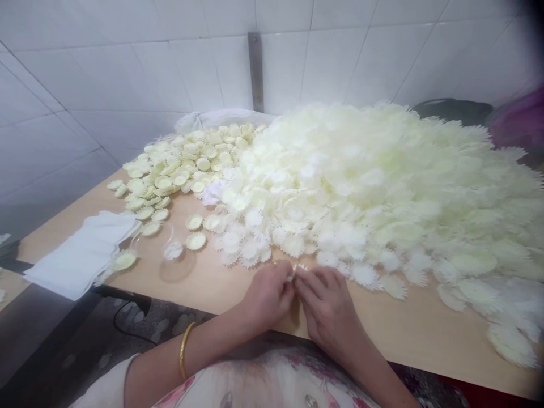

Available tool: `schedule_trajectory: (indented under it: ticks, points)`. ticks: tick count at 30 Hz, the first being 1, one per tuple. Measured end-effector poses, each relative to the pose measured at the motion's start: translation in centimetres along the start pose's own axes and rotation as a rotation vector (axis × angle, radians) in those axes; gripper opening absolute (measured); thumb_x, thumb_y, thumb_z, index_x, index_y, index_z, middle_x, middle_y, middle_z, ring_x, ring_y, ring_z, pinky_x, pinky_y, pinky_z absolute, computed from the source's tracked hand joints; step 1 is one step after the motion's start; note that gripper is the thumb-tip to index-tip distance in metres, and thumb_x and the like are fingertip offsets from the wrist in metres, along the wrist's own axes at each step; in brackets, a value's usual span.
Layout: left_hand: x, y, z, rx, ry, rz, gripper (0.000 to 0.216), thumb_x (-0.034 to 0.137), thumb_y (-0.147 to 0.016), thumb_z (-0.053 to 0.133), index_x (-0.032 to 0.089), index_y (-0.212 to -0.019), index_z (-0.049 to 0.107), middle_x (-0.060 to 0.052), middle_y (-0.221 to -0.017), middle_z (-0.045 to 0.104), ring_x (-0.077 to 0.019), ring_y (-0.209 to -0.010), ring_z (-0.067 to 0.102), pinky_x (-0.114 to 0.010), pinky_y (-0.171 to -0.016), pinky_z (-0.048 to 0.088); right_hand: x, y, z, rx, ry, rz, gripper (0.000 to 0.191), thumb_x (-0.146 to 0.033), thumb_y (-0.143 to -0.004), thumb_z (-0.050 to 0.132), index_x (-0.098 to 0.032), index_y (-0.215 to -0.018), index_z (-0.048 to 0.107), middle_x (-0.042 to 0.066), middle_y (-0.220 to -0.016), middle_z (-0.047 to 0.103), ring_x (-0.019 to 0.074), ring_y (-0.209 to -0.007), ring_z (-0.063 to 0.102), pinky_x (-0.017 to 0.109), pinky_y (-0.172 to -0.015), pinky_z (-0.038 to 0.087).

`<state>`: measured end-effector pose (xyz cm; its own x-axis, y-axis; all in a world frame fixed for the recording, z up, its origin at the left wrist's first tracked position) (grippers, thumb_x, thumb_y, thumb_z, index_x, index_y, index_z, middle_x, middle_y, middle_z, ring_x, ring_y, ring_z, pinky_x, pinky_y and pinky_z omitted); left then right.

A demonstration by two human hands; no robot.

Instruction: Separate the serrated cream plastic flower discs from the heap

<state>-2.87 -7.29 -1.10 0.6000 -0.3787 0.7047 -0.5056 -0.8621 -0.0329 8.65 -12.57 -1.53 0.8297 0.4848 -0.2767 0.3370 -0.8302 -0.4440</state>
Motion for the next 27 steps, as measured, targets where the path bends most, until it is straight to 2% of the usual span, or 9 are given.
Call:
schedule_trajectory:
  ticks: [2,4,8,12,16,20,23,25,27]
  points:
    - [0.2,0.3,0.4,0.002,-0.22,0.098,0.01,0.01,-0.072,0.038,0.019,-0.071,0.042,-0.001,-0.062,0.048,-0.0141,-0.054,0.044,-0.025,-0.049,0.029,0.0,-0.2,-0.1,0.015,-0.037,0.032,0.028,-0.007,-0.075,0.042,-0.015,-0.096,0.058,0.008,-0.104,0.059,0.0232,-0.087,0.045,0.046,-0.083,0.036]
    - [0.1,0.7,0.7,0.001,-0.273,0.146,0.011,0.01,-0.075,0.036,0.019,-0.075,0.042,-0.002,-0.064,0.049,-0.0142,-0.054,0.043,-0.025,-0.048,0.028,0.3,-0.2,-0.3,0.07,-0.113,0.063,0.024,-0.009,-0.078,0.042,-0.017,-0.094,0.058,0.007,-0.099,0.06,0.0222,-0.086,0.046,0.043,-0.08,0.038]
    - [-0.7,1.3,0.4,0.1,-0.079,0.181,0.011,0.014,-0.08,0.034,0.019,-0.074,0.041,-0.001,-0.067,0.048,-0.013,-0.058,0.043,-0.025,-0.053,0.031,1.4,0.3,-0.7,0.191,-0.227,0.193,0.022,-0.015,-0.083,0.042,-0.018,-0.101,0.054,0.009,-0.097,0.056,0.0216,-0.09,0.048,0.04,-0.077,0.041]
    - [-1.3,1.6,0.1,0.156,0.229,0.084,0.009,0.02,-0.082,0.04,0.017,-0.074,0.043,0.001,-0.062,0.045,-0.0107,-0.057,0.042,-0.024,-0.056,0.034,1.7,0.2,-0.6,0.144,-0.188,0.246,0.023,-0.022,-0.084,0.045,-0.018,-0.104,0.053,0.01,-0.102,0.051,0.0238,-0.093,0.046,0.042,-0.078,0.04]
    - [-0.8,1.6,0.5,0.075,0.588,-0.003,0.011,0.025,-0.08,0.046,0.017,-0.073,0.043,0.002,-0.061,0.046,-0.0089,-0.055,0.045,-0.022,-0.055,0.036,1.2,-0.5,-0.9,0.192,-0.295,0.287,0.014,-0.021,-0.084,0.044,-0.018,-0.095,0.052,0.009,-0.1,0.051,0.023,-0.095,0.046,0.04,-0.08,0.039]
    - [-0.3,1.3,0.2,0.01,0.872,-0.144,0.02,0.025,-0.071,0.059,0.018,-0.083,0.045,0.004,-0.063,0.05,-0.0083,-0.054,0.049,-0.021,-0.053,0.039,1.1,-0.7,-1.5,0.176,-0.599,0.418,0.009,-0.027,-0.085,0.043,-0.02,-0.084,0.047,0.003,-0.082,0.053,0.0159,-0.077,0.051,0.028,-0.066,0.044]
    - [0.0,0.9,0.0,-0.196,1.015,-0.27,0.039,0.029,-0.07,0.062,0.019,-0.104,0.045,0.003,-0.063,0.056,-0.0103,-0.052,0.055,-0.022,-0.051,0.042,0.8,-0.7,-2.0,0.084,-0.752,0.428,0.011,-0.029,-0.085,0.043,-0.019,-0.082,0.046,0.0,-0.072,0.051,0.0126,-0.066,0.05,0.024,-0.059,0.042]
    - [0.3,0.7,-0.2,-0.307,0.982,-0.283,0.03,0.035,-0.073,0.057,0.016,-0.096,0.053,0.001,-0.058,0.057,-0.0097,-0.048,0.055,-0.02,-0.048,0.041,0.8,-0.6,-2.1,0.024,-0.833,0.425,0.012,-0.03,-0.085,0.045,-0.019,-0.081,0.047,-0.001,-0.07,0.051,0.0119,-0.064,0.05,0.024,-0.058,0.042]
    - [0.4,0.5,-0.2,-0.324,0.925,-0.271,0.023,0.036,-0.075,0.055,0.013,-0.079,0.057,0.0,-0.053,0.055,-0.0086,-0.044,0.052,-0.018,-0.045,0.038,1.0,-0.4,-1.9,-0.027,-0.943,0.47,0.013,-0.031,-0.084,0.048,-0.019,-0.08,0.049,-0.001,-0.069,0.052,0.0113,-0.063,0.05,0.023,-0.057,0.042]
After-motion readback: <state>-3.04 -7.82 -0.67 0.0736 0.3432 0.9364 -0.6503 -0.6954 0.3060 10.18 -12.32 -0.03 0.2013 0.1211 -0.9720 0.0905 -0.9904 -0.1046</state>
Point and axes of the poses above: each hand's wrist, its own y-axis away from the middle knuckle, its own z-axis out of the palm, x = y × z, the point moved 3 cm from there along -y, towards the middle knuckle
